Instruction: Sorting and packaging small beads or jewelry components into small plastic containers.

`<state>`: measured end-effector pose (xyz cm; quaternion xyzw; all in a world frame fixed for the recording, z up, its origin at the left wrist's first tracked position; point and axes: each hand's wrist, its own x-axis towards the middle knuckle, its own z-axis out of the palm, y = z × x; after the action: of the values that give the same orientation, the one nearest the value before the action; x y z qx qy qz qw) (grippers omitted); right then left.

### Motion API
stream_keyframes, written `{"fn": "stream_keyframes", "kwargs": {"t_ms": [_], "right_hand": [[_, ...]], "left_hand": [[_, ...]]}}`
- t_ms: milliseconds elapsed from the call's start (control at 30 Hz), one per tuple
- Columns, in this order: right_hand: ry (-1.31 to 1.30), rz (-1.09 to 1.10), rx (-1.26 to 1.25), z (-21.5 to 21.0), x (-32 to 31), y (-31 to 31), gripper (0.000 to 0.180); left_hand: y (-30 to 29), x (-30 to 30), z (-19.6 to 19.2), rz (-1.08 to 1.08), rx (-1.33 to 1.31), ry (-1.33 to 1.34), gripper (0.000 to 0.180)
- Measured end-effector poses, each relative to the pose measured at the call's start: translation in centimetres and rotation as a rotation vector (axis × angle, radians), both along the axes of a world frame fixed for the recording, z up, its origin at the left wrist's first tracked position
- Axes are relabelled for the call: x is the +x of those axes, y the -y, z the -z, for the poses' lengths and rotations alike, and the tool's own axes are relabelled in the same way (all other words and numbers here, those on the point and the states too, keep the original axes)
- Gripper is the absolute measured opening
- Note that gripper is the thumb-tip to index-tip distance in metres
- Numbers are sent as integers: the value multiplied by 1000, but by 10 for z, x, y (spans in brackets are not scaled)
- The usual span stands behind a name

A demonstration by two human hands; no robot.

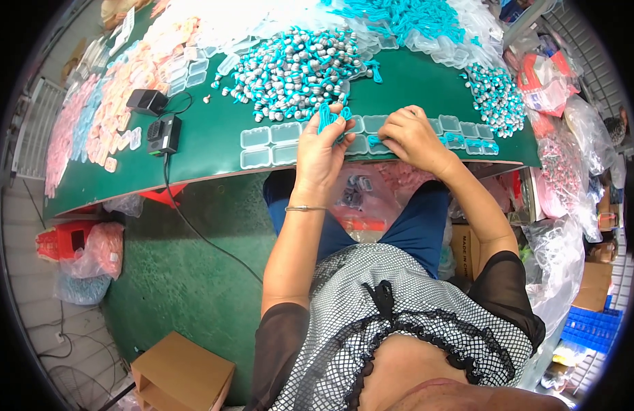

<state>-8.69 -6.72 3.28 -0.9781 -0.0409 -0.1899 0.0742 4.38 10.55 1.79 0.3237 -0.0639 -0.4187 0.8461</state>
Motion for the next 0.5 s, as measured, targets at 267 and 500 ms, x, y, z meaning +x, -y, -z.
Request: {"fn": "stream_keyframes", "kwargs": {"t_ms": [267, 500], "right_hand": [[211, -68, 266, -30, 25, -23, 30], [204, -149, 296, -22, 45, -31, 23]], "left_hand": [[-1, 3, -1, 89, 24, 94, 26], [-13, 13, -6, 161, 96, 225, 26]]}}
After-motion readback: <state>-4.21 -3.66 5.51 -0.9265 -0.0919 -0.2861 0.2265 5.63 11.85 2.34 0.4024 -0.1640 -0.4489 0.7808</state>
